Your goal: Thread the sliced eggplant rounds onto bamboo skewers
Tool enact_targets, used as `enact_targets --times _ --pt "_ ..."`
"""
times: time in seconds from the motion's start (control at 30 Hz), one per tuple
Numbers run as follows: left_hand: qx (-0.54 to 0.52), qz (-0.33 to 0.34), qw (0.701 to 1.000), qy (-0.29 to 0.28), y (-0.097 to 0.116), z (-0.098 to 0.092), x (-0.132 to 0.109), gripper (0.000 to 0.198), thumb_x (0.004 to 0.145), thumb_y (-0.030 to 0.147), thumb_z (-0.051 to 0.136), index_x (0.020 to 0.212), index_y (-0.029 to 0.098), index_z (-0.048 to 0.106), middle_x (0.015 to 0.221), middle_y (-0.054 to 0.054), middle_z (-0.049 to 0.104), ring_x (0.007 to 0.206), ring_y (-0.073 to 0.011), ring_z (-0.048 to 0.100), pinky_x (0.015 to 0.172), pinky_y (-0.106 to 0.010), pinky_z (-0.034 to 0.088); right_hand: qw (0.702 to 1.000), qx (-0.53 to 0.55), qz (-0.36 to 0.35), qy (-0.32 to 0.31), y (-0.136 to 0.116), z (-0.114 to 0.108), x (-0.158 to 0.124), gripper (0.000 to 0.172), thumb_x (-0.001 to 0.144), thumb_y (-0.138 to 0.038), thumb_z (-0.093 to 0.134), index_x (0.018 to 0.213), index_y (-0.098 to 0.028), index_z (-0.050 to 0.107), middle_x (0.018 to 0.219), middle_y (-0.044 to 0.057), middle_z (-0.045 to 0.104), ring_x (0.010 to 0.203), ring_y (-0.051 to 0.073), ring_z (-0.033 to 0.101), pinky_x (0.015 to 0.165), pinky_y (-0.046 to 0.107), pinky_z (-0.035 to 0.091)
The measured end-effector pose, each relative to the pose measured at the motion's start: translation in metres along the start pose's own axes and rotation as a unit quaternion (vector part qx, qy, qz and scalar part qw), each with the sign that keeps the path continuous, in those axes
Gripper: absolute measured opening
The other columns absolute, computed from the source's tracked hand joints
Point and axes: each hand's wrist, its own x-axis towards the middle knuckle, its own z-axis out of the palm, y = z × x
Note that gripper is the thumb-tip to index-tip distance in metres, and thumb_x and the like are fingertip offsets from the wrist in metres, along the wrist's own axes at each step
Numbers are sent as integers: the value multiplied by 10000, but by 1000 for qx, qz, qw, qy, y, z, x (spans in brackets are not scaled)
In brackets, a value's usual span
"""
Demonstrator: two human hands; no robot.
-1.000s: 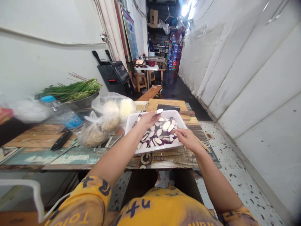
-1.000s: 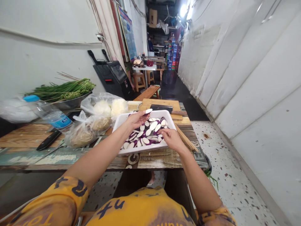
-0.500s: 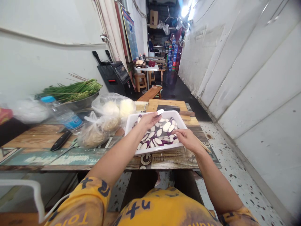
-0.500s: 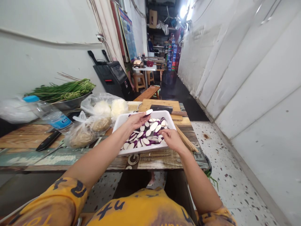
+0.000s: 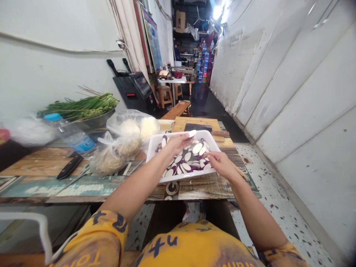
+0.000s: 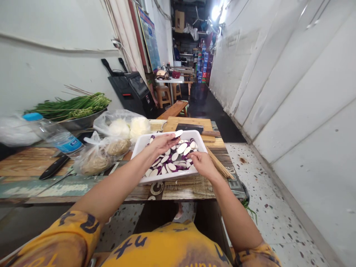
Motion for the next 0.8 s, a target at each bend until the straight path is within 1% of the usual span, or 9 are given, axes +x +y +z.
enact_targets --times 0.17,0.33,0.43,0.5,0.57,0.6,0.63,0.7,0.8 --pt "23 -6 1000 -8 -4 8 -9 73 750 8 604 723 71 580 699 -96 650 700 -168 662 707 -287 555 1000 7 5 14 1 1 1 365 804 -321 406 895 -105 686 532 -6 508 496 100 420 490 208 324" --pt "79 -15 995 -51 -10 17 -19 71 729 45 643 713 88 587 714 -76 645 614 -139 632 625 -260 513 999 21 3 34 -1 2 0 370 804 -351 411 894 -107 675 531 -17 462 499 97 405 487 209 317" --pt "101 -39 993 -57 -11 19 -20 75 732 108 661 784 116 607 756 -68 652 627 -135 619 646 -278 503 999 20 -1 40 0 3 0 378 805 -374 411 894 -112 670 523 -24 431 496 98 392 484 213 308" --pt "111 -50 991 -49 -10 18 -19 103 776 193 631 866 147 614 771 -60 655 666 -139 616 678 -291 502 998 24 -1 51 3 4 1 377 804 -381 411 882 -112 665 513 -28 410 485 96 377 480 216 302" --pt "186 -7 982 -12 -9 14 -17 97 805 239 585 859 164 617 755 -56 651 689 -144 611 695 -281 494 996 41 2 78 8 6 3 376 804 -385 413 880 -111 659 502 -34 388 471 94 362 469 216 291" --pt "266 37 963 9 -9 12 -16 79 795 235 587 806 165 623 736 -57 646 702 -151 609 703 -272 486 994 54 5 92 11 7 4 376 805 -387 412 887 -112 655 496 -38 377 461 92 353 459 215 282" --pt "367 84 926 31 -8 9 -16 61 767 215 608 737 165 627 717 -59 642 723 -162 609 717 -265 477 992 67 8 105 13 8 5 375 808 -389 410 897 -116 651 492 -41 369 453 91 347 451 214 276" --pt "580 147 800 44 -8 4 -17 83 691 194 668 626 166 624 704 -72 639 788 -200 609 757 -271 461 989 86 13 123 18 8 6 369 811 -390 408 907 -126 647 483 -47 359 439 89 337 440 210 272" --pt "783 138 606 19 -12 3 -24 163 665 308 691 677 150 649 798 -116 658 874 -268 611 780 -322 456 988 83 12 132 20 8 6 359 809 -389 414 893 -134 653 478 -45 373 441 91 357 447 207 293"
